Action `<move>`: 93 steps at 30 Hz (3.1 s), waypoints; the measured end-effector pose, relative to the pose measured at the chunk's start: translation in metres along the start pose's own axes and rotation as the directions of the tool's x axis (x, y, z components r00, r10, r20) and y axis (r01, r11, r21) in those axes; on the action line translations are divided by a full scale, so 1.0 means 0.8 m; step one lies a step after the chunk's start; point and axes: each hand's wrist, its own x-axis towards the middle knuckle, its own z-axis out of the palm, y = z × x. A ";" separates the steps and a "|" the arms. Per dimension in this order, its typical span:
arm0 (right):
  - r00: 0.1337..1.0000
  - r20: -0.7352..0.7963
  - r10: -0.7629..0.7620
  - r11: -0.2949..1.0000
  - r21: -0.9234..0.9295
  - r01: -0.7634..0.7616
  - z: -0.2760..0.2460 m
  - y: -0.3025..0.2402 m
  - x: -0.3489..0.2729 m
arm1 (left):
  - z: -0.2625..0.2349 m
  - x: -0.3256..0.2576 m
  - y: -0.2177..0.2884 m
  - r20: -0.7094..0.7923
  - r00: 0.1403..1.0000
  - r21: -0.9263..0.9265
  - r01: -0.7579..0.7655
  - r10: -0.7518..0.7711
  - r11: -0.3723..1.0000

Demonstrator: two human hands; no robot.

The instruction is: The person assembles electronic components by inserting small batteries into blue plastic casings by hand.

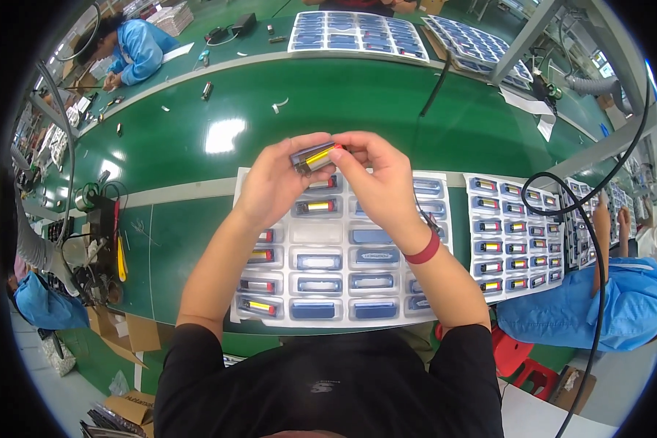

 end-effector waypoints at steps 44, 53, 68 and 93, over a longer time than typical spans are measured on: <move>0.765 0.291 -0.575 0.481 -0.637 0.603 -0.018 0.002 0.003 | 0.009 -0.007 0.023 0.319 0.870 0.921 -0.378 0.377 0.093; 0.939 0.155 -0.308 0.849 -0.400 0.344 0.000 0.009 0.001 | -0.006 -0.010 0.037 0.052 0.989 0.850 -0.117 0.138 0.513; 0.827 0.560 -0.049 0.584 -0.656 0.478 -0.009 0.064 -0.072 | 0.030 -0.044 0.026 0.200 0.837 0.977 -0.210 -0.509 0.039; 0.721 0.641 -0.264 -0.001 -0.747 0.664 0.214 0.306 0.367 | 0.008 -0.086 0.161 -0.048 0.940 0.997 0.023 0.339 0.078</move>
